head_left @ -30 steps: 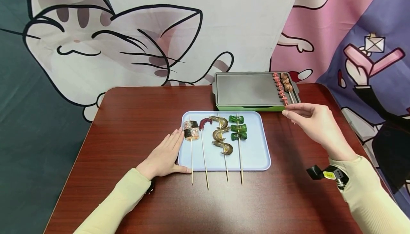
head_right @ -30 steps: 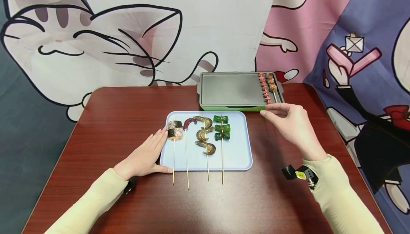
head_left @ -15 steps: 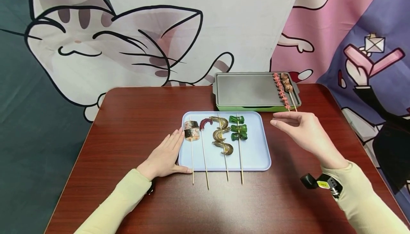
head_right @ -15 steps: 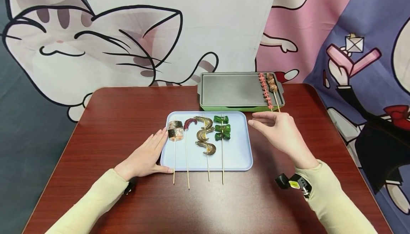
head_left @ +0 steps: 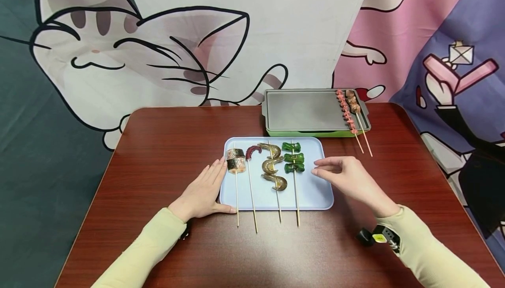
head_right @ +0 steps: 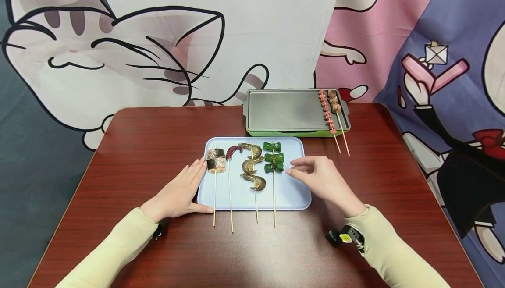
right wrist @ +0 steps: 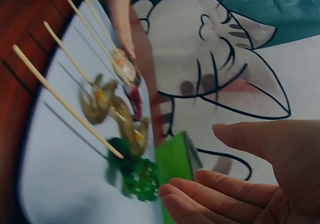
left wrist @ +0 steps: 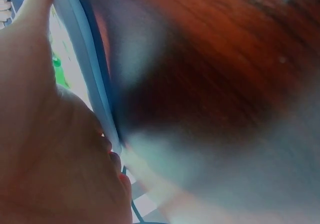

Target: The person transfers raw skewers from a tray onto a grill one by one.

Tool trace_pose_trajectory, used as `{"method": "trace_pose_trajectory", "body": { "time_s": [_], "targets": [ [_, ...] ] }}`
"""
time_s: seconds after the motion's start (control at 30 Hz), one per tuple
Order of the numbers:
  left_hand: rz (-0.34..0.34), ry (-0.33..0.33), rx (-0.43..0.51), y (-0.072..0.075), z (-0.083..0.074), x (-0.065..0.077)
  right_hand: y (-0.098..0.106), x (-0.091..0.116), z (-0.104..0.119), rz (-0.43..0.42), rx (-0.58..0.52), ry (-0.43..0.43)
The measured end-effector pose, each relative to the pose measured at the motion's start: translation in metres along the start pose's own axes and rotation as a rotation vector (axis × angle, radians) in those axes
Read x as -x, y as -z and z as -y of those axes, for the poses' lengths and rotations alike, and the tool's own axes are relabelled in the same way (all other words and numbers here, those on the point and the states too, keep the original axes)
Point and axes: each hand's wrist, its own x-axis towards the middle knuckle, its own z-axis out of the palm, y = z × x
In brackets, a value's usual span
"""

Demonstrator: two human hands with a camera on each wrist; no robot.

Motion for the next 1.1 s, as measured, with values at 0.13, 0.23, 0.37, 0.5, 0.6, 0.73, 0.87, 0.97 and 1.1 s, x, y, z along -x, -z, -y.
{"method": "trace_pose_trajectory", "body": {
  "time_s": [0.13, 0.23, 0.37, 0.5, 0.6, 0.73, 0.87, 0.97, 1.1],
  "targets": [
    [-0.001, -0.002, 0.005, 0.001, -0.001, 0.000, -0.012, 0.001, -0.003, 0.031, -0.023, 0.001],
    [0.008, 0.003, 0.005, 0.003, -0.002, 0.000, -0.022, 0.002, -0.007, 0.054, -0.049, -0.003],
    [0.012, 0.004, 0.019, 0.006, -0.004, 0.001, -0.034, 0.003, -0.014, 0.080, -0.078, -0.023],
    [0.017, 0.006, 0.020, 0.007, -0.004, 0.001, -0.045, 0.004, -0.019, 0.103, -0.109, -0.055],
    [0.023, 0.008, 0.012, 0.006, -0.004, 0.001, -0.052, 0.004, -0.022, 0.111, -0.139, -0.068],
    [0.012, 0.004, 0.033, 0.009, -0.006, 0.001, -0.061, 0.004, -0.026, 0.120, -0.186, -0.062],
    [0.018, 0.007, 0.035, 0.013, -0.008, 0.001, -0.068, 0.003, -0.030, 0.131, -0.243, -0.080],
    [0.016, 0.008, 0.025, 0.016, -0.010, 0.001, -0.072, 0.002, -0.030, 0.122, -0.259, -0.105],
    [0.013, 0.009, 0.020, 0.017, -0.010, 0.001, -0.074, 0.000, -0.029, 0.105, -0.261, -0.117]
  ]
}}
